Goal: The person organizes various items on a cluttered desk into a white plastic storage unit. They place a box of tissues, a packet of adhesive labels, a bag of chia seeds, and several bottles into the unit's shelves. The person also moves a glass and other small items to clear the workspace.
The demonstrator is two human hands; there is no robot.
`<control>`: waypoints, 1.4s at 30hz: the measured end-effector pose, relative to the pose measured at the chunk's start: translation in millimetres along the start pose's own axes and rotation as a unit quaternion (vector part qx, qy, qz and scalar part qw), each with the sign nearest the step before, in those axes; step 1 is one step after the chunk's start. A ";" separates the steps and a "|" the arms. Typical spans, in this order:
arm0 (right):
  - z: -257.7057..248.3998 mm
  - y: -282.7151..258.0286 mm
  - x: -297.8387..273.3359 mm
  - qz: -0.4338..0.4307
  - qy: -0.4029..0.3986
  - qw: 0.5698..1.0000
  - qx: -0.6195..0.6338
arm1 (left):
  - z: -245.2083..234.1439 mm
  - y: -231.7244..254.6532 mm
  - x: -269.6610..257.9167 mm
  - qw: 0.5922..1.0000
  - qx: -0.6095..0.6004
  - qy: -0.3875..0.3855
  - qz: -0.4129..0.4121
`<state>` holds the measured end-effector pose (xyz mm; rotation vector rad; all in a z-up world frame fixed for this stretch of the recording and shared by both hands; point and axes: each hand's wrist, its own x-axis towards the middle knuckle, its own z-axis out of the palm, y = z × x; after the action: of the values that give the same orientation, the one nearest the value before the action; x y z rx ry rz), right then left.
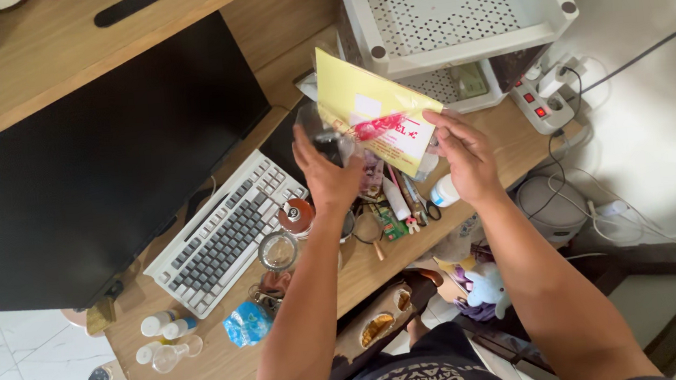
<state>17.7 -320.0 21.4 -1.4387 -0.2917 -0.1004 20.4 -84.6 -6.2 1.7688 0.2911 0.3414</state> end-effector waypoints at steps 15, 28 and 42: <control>-22.1 19.8 -4.7 -0.027 0.117 0.988 -0.096 | 67.0 -62.7 5.0 0.955 -0.214 -0.206 -0.008; -35.8 18.7 -3.4 0.004 0.152 0.985 0.081 | 65.0 -37.9 -19.5 0.966 -0.044 -0.231 -0.111; -41.0 6.8 -15.2 0.009 0.136 0.991 0.002 | 54.4 -33.9 -5.5 0.908 -0.196 -0.305 -0.211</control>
<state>10.3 -361.0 6.8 -1.4030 -0.0551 -0.2796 35.7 -128.2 -50.9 1.2870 0.1318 -0.4425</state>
